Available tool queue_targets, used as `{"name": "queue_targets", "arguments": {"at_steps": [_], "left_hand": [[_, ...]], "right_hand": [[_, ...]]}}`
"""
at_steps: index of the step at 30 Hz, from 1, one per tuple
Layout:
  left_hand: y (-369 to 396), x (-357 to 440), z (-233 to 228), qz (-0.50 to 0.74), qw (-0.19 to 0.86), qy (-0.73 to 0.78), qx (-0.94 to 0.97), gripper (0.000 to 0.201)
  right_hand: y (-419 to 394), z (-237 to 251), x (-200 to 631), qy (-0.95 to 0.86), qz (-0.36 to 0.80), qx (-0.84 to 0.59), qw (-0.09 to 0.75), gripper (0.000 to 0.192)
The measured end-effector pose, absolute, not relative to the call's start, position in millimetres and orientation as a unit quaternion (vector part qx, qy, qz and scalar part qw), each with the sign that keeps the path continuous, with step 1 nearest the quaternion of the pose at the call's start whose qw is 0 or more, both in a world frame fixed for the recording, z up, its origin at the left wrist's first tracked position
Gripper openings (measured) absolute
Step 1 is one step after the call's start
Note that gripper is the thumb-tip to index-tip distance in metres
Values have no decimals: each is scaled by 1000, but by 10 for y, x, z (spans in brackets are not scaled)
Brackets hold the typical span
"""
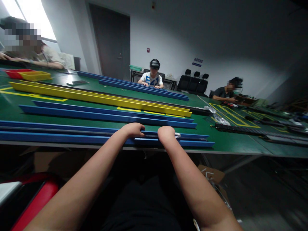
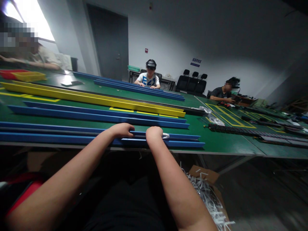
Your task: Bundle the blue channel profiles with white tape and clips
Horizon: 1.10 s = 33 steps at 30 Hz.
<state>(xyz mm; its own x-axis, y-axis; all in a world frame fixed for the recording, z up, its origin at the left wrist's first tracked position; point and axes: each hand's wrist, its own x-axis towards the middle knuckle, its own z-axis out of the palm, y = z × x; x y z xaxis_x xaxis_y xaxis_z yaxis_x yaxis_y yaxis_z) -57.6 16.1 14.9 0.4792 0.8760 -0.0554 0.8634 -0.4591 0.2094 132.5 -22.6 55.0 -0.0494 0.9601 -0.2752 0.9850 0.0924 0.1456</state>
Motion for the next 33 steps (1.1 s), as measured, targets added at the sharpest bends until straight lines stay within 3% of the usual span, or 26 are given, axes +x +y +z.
{"name": "queue_targets", "arguments": {"at_steps": [33], "left_hand": [[145,-578,163,32,96,504,858,38]], "right_hand": [[-247,510,1352,729,-5,674,123,31]]}}
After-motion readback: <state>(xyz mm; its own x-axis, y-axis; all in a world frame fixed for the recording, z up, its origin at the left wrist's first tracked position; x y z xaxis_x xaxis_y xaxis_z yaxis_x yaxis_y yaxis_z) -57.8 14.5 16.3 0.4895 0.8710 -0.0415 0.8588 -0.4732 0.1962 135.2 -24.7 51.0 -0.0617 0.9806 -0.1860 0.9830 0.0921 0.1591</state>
